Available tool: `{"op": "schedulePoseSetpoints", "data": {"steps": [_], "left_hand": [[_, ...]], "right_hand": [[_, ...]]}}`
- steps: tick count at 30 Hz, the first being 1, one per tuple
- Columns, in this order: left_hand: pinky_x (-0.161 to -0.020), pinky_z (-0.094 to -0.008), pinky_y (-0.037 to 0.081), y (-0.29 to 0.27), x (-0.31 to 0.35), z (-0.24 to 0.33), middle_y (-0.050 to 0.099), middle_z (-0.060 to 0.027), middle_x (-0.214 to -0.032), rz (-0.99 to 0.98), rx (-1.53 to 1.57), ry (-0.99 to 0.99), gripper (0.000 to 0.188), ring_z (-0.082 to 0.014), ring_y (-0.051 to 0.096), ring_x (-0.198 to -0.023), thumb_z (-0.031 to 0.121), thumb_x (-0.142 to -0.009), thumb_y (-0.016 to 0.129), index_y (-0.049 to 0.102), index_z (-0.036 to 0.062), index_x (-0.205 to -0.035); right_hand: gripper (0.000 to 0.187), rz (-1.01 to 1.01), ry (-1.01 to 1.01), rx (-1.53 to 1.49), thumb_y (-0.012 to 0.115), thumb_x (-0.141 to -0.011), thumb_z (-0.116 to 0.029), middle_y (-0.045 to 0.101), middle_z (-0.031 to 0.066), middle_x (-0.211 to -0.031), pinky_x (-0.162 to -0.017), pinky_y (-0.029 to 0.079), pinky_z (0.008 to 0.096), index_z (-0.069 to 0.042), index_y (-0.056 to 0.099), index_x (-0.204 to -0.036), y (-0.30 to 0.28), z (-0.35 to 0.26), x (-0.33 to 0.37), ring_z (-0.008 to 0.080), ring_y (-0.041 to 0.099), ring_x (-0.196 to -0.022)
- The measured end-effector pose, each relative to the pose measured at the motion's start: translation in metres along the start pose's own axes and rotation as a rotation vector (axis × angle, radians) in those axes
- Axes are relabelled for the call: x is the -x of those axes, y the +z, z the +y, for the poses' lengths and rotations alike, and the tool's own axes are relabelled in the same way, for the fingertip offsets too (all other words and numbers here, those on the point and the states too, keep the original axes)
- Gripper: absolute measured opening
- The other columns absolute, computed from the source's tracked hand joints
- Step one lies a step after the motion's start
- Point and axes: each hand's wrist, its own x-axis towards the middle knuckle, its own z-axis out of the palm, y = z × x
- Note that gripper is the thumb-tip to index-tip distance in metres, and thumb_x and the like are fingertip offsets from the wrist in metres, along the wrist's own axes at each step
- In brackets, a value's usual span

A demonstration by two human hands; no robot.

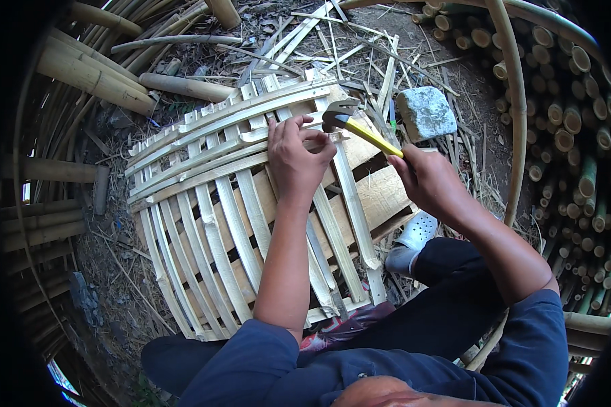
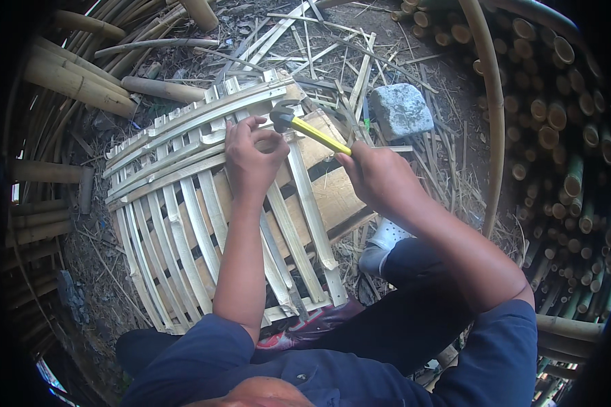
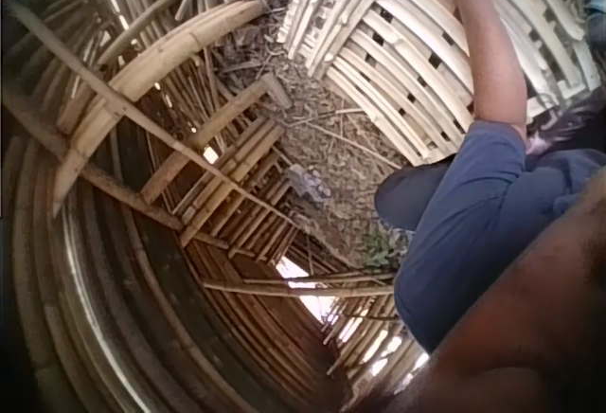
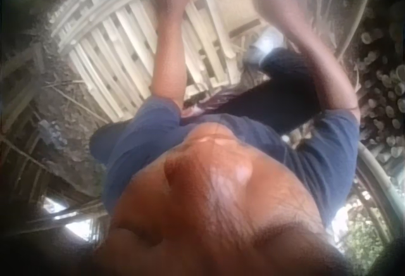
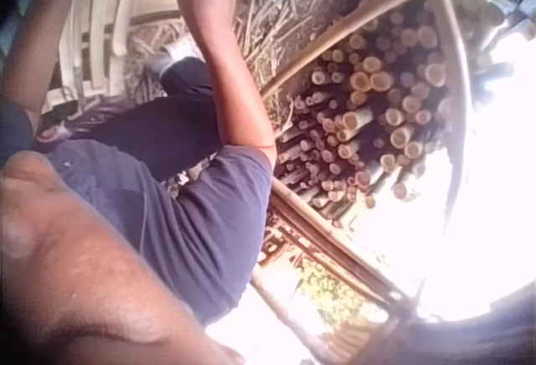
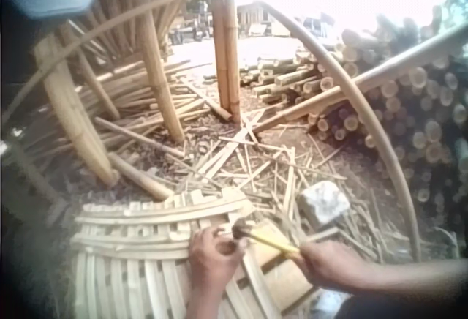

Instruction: The person hammers small nails into thin bamboo strips using a hammer to assemble a grate-like panel.

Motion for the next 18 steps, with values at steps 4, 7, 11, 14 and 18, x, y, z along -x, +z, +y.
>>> {"op": "schedulePoseSetpoints", "data": {"steps": [4,7,11,14,18], "left_hand": [[-0.126,-0.0489,0.029,0.0014,0.0005,-0.002,0.074,-0.0008,-0.094,0.002,0.016,-0.003,0.014,-0.0221,0.065,-0.106,0.019,-0.073,0.079,0.07,0.0096,-0.077],[-0.126,-0.0493,0.029,0.0011,0.0009,-0.0021,0.073,-0.0013,-0.096,0.001,0.021,0.011,0.012,-0.0229,0.065,-0.105,0.019,-0.072,0.079,0.071,0.0097,-0.075],[-0.125,-0.0464,0.031,-0.0005,0.001,-0.002,0.078,-0.0016,-0.092,-0.016,-0.024,0.013,0.029,-0.0281,0.066,-0.109,0.016,-0.074,0.078,0.066,0.0036,-0.097],[-0.124,-0.0464,0.032,0.0022,0.002,-0.0007,0.078,-0.0017,-0.09,0.021,-0.032,0.012,0.029,-0.0281,0.066,-0.109,0.016,-0.074,0.078,0.066,0.0038,-0.097],[-0.124,-0.0468,0.033,0.0017,0.002,-0.0024,0.077,-0.0023,-0.091,-0.007,-0.032,0.014,0.029,-0.029,0.066,-0.112,0.016,-0.073,0.079,0.067,0.004,-0.097]], "right_hand": [[0.033,-0.032,0.042,-0.02,0.057,-0.105,-0.029,0.062,0.0256,-0.069,-0.064,0.048,0.0556,0.001,0.061,-0.093,-0.003,-0.0038,-0.0007,0.049,0.064,-0.069],[0.032,-0.027,0.045,-0.002,0.057,-0.105,-0.028,0.063,0.0263,-0.07,-0.064,0.048,0.0556,0.001,0.061,-0.093,-0.006,-0.0063,0.0004,0.049,0.064,-0.069],[0.034,-0.031,0.034,-0.056,0.056,-0.105,-0.029,0.063,0.0264,-0.07,-0.065,0.048,0.0563,0.002,0.06,-0.092,-0.005,-0.0075,0.0013,0.0489,0.064,-0.069],[0.035,-0.028,0.033,0.0,0.056,-0.106,-0.03,0.063,0.0264,-0.07,-0.065,0.048,0.0565,0.002,0.059,-0.091,-0.0026,-0.0062,0.004,0.0489,0.064,-0.07],[0.033,0.036,0.0,-0.069,0.059,-0.105,-0.024,0.057,0.0266,-0.067,-0.06,0.043,0.0527,0.004,0.056,-0.087,-0.0017,-0.0082,0.0053,0.0487,0.058,-0.066]]}}
